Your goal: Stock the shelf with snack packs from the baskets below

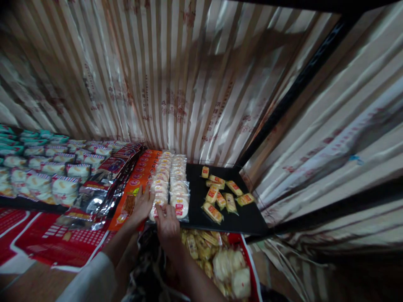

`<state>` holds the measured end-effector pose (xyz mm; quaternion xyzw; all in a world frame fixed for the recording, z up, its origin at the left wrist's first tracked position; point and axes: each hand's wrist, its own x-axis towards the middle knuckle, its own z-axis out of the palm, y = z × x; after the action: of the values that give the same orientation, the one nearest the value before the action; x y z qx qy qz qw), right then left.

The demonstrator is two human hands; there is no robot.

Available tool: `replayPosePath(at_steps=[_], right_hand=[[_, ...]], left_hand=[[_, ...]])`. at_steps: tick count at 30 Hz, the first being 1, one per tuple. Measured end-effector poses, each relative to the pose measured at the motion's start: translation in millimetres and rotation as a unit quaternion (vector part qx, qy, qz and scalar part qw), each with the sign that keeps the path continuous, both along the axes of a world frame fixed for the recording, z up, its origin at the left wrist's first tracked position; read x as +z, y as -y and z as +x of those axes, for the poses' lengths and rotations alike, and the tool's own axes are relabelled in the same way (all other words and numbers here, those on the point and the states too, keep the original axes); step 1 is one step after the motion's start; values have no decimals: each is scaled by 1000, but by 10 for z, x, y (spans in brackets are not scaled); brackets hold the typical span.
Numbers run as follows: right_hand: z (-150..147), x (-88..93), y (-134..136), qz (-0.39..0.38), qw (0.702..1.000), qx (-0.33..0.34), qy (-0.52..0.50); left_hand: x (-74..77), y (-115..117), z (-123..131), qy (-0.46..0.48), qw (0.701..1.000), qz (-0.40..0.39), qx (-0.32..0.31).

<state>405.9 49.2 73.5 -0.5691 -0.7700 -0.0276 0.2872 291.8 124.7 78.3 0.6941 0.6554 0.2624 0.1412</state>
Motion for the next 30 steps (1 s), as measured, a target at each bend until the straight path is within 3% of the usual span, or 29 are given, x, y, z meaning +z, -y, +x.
replayPosePath(at_steps=[11, 20, 30], right_hand=[[-42, 27, -223, -16, 999, -27, -20], [-103, 11, -315, -35, 997, -56, 32], [-88, -39, -376, -20, 997, -49, 52]], left_hand=[[62, -282, 157, 85, 995, -48, 28], [3, -380, 200, 68, 997, -19, 26], [65, -589, 201, 84, 995, -52, 1]])
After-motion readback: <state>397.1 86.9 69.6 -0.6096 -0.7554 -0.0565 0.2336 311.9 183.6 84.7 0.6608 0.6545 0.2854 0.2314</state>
